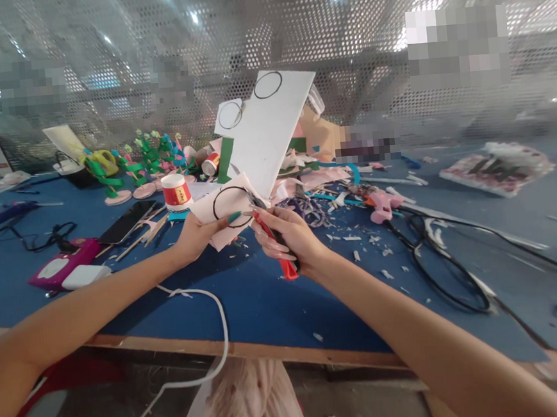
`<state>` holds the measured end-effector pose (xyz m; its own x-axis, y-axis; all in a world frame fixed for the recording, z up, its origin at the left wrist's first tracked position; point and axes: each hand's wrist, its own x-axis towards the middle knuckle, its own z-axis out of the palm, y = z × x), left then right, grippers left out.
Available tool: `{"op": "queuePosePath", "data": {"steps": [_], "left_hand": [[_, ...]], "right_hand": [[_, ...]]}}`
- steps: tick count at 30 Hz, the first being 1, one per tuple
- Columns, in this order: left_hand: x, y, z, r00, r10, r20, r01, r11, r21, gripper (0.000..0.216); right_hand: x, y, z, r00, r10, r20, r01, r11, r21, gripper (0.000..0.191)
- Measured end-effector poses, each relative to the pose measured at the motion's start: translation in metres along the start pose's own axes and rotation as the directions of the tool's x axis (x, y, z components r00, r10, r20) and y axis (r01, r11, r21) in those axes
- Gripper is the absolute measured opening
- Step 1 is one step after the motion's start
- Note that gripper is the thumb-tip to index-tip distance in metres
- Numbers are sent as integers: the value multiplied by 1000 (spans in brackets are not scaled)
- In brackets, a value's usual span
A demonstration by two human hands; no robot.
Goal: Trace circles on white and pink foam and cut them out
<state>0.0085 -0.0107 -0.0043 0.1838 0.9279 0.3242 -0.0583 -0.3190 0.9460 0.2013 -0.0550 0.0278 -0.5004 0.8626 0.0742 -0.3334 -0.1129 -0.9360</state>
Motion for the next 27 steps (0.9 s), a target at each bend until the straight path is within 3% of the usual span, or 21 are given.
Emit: {"op": "queuePosePath", "data": {"steps": [4,9,12,18,22,27], "left_hand": [[3,3,-6,999,-37,18,38,999,-29,49],[9,6,-17,993,106,52,-113,983,146,49],[9,6,-20,988,132,83,-148,962,229,51],[7,2,-18,981,126,147,-153,970,189,50],[3,3,-15,980,122,160,-153,968,199,43],[-3,8,-11,978,118,171,-149,972,181,56]], "right_hand": [[-1,0,0,999,10,43,-9,1000,-12,35],[-3,1,0,999,39,19,-39,999,-22,34],[-4,1,2,1000,17,-20,-17,999,-31,27],[-2,0,0,998,44,46,-43,999,-12,25],[-3,1,1,1000,12,11,-12,1000,4,20],[-5,4,2,1000,-26,-11,26,1000,8,18]]}}
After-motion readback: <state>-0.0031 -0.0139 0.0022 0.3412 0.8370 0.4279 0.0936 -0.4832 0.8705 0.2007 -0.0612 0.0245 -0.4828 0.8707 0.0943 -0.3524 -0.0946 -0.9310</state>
